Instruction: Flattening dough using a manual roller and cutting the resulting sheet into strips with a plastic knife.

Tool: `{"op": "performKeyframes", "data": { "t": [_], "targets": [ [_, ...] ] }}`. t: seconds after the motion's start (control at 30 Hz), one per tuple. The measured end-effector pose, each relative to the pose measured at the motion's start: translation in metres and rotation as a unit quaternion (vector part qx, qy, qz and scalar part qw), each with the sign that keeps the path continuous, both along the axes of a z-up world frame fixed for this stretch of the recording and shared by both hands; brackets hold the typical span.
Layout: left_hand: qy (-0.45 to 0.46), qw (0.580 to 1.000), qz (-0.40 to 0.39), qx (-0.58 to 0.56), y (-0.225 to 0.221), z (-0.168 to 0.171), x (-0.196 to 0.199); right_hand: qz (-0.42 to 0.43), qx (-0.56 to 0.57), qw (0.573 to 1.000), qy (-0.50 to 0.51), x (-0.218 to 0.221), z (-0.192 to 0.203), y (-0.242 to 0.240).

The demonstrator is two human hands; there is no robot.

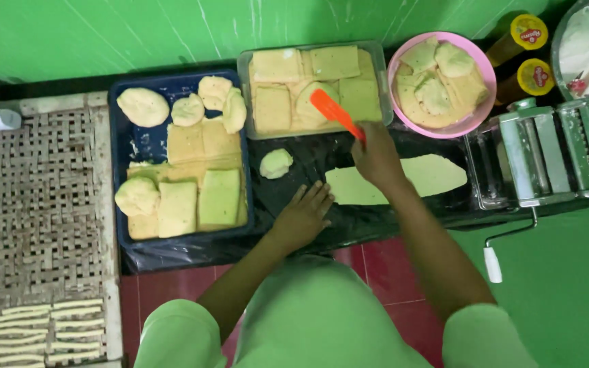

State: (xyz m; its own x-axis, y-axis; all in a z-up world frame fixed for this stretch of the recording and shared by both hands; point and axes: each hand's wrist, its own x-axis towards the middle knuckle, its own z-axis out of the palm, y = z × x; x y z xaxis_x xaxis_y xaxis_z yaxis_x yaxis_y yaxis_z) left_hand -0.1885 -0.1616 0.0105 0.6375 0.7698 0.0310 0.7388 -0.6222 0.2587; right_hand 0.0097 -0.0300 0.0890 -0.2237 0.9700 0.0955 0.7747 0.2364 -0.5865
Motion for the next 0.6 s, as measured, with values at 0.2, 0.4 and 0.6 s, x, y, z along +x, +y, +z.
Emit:
{"op": "performKeyframes", "data": {
  "t": [0.2, 0.4, 0.6],
  "targets": [
    [-0.058, 0.993, 0.058, 0.090, -0.003, -0.031, 0.006, -0.181, -0.147, 0.965, 0.121, 0.037, -0.006, -0.103],
    [-0.162, 0.964, 0.197, 0.067, 0.020, -0.074, 0.015, -0.200, -0.258, 0.914, 0.241, 0.035, -0.020, -0.153],
    [-0.228, 0.943, 0.233, 0.070, 0.044, -0.073, 0.024, -0.148, -0.236, 0.949, 0.149, 0.016, 0.006, -0.160]
  ]
}}
